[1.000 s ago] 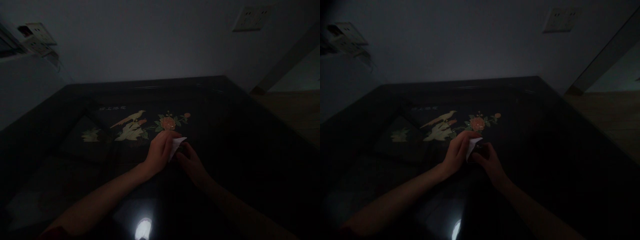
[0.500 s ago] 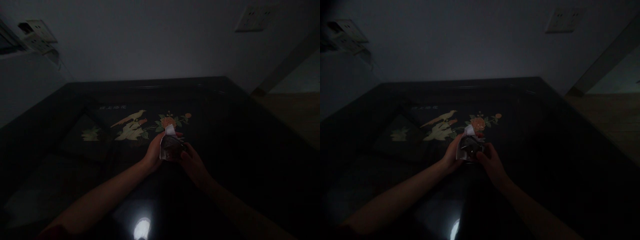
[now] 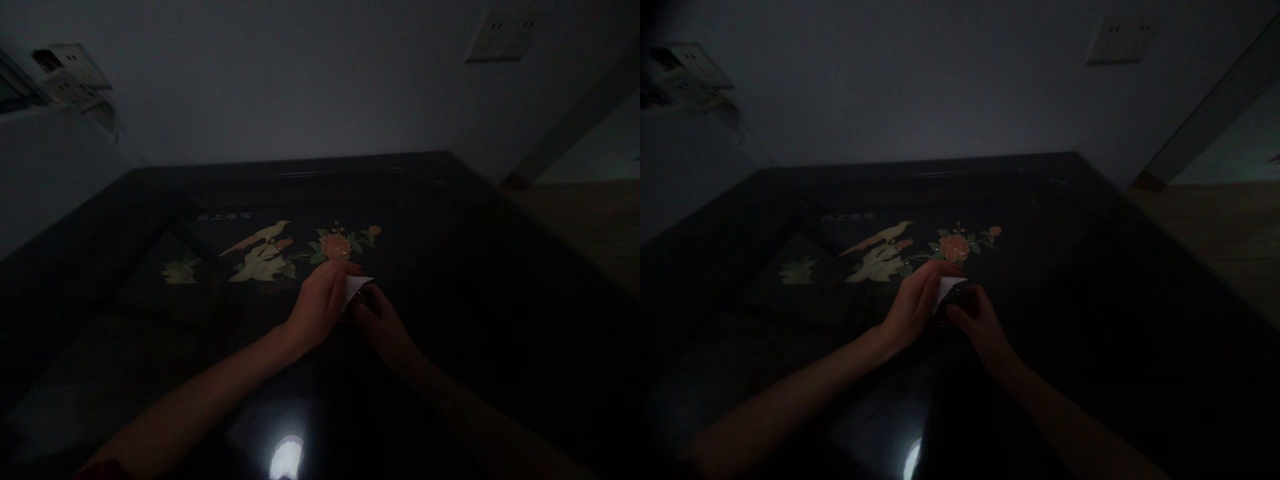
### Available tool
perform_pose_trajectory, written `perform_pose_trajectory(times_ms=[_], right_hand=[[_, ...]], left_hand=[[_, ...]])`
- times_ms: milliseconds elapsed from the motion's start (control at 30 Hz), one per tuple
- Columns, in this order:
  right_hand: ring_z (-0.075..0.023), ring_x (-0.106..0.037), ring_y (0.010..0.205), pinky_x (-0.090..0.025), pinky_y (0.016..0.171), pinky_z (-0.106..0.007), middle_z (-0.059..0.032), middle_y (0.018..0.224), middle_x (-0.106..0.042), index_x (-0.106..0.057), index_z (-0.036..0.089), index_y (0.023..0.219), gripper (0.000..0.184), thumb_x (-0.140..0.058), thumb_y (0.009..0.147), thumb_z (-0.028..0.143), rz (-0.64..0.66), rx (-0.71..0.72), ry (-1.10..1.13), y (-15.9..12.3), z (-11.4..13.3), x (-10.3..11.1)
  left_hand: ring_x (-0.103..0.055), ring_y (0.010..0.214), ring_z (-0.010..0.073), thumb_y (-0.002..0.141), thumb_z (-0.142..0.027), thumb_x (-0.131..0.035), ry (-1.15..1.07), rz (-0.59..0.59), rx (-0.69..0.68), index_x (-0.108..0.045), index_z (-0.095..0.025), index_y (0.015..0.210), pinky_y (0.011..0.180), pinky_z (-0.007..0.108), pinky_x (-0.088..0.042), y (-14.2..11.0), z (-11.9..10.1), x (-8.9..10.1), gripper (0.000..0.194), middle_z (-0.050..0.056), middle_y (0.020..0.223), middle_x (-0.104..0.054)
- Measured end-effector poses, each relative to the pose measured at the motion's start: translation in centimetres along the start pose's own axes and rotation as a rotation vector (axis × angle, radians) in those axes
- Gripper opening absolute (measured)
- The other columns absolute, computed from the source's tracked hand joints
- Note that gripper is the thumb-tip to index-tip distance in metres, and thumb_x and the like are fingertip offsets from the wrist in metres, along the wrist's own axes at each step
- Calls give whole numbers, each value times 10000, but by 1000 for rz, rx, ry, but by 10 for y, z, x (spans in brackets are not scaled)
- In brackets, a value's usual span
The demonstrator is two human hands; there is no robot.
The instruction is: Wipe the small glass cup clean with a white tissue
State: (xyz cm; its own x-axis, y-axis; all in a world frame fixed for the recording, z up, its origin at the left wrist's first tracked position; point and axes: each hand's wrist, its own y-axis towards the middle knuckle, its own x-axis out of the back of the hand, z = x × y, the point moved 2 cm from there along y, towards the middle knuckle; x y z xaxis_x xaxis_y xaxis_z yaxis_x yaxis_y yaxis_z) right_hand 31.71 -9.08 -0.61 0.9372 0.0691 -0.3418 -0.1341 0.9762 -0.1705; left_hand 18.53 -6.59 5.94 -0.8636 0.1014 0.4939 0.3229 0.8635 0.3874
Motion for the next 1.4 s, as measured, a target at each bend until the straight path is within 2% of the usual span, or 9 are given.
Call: perform_pose_trajectory(times_ms=[133, 267, 333, 533, 667, 800, 1033, 1267, 1400], right_hand=[[-195, -608, 881, -497, 775, -325, 3, 890, -647, -575, 230, 932, 391, -786, 645, 391, -34, -14, -39, 0, 3, -2], [-188, -614, 850, -495, 759, -323, 10, 859, -641, -566, 232, 912, 384, -779, 642, 405, -41, -14, -52, -1, 7, -5], [-179, -615, 826, -497, 756, -322, 15, 848, -637, -559, 231, 889, 385, -777, 638, 426, -33, 0, -57, -3, 8, -5], [-186, -628, 814, -500, 744, -335, -3, 880, -652, -535, 228, 905, 448, -775, 632, 489, -11, -31, -66, -4, 7, -1], [-188, -617, 828, -502, 758, -345, -10, 896, -645, -547, 235, 940, 457, -761, 650, 515, 30, 9, -19, 0, -1, 2], [-193, -620, 880, -511, 811, -372, -17, 955, -640, -550, 245, 974, 441, -763, 671, 483, 83, 30, 77, 3, -5, 1], [-193, -637, 869, -547, 773, -372, -5, 929, -637, -543, 238, 910, 443, -782, 638, 494, 68, -19, 102, 0, 2, -3], [-191, -604, 847, -512, 764, -341, 8, 850, -617, -544, 238, 908, 426, -763, 647, 493, 36, 40, -75, -2, 7, -2], [-199, -591, 845, -491, 735, -325, 10, 850, -623, -556, 250, 909, 384, -767, 642, 428, 10, 34, -124, -2, 10, -4]], left_hand=[[-555, 1107, 214, 939, -219, -308, 211, 42, -140, -606, -134, 1097, 956, 374, -439, -2, -3, -2, 347, 121, 1158, -623], [-560, 1104, 212, 943, -222, -309, 124, 44, -120, -618, -150, 1097, 968, 382, -426, -1, -3, -1, 353, 111, 1153, -636], [-587, 1054, 214, 949, -268, -305, -32, 10, 1, -646, -158, 1056, 946, 365, -432, 1, 0, 0, 374, 96, 1098, -664], [-659, 820, 209, 889, -349, -386, -672, -106, 565, -694, -147, 961, 749, 300, -496, 2, 20, -9, 376, 63, 929, -721], [-675, 865, 231, 859, -384, -433, -1064, -67, 732, -690, -127, 968, 806, 332, -505, 5, 23, -18, 379, 98, 925, -727], [-678, 899, 235, 855, -339, -420, -1154, -3, 790, -682, -113, 989, 849, 348, -502, 6, 22, -19, 371, 111, 923, -727], [-643, 980, 234, 894, -368, -399, -737, -67, 538, -670, -143, 1024, 878, 335, -475, 3, 17, -7, 375, 77, 1013, -711], [-589, 1042, 210, 960, -300, -289, -54, -1, 27, -641, -152, 1067, 932, 341, -427, -1, -3, 2, 397, 100, 1084, -660], [-572, 1066, 212, 941, -224, -300, 119, 31, -188, -625, -122, 1071, 972, 373, -404, -3, -8, 1, 365, 127, 1105, -650]])
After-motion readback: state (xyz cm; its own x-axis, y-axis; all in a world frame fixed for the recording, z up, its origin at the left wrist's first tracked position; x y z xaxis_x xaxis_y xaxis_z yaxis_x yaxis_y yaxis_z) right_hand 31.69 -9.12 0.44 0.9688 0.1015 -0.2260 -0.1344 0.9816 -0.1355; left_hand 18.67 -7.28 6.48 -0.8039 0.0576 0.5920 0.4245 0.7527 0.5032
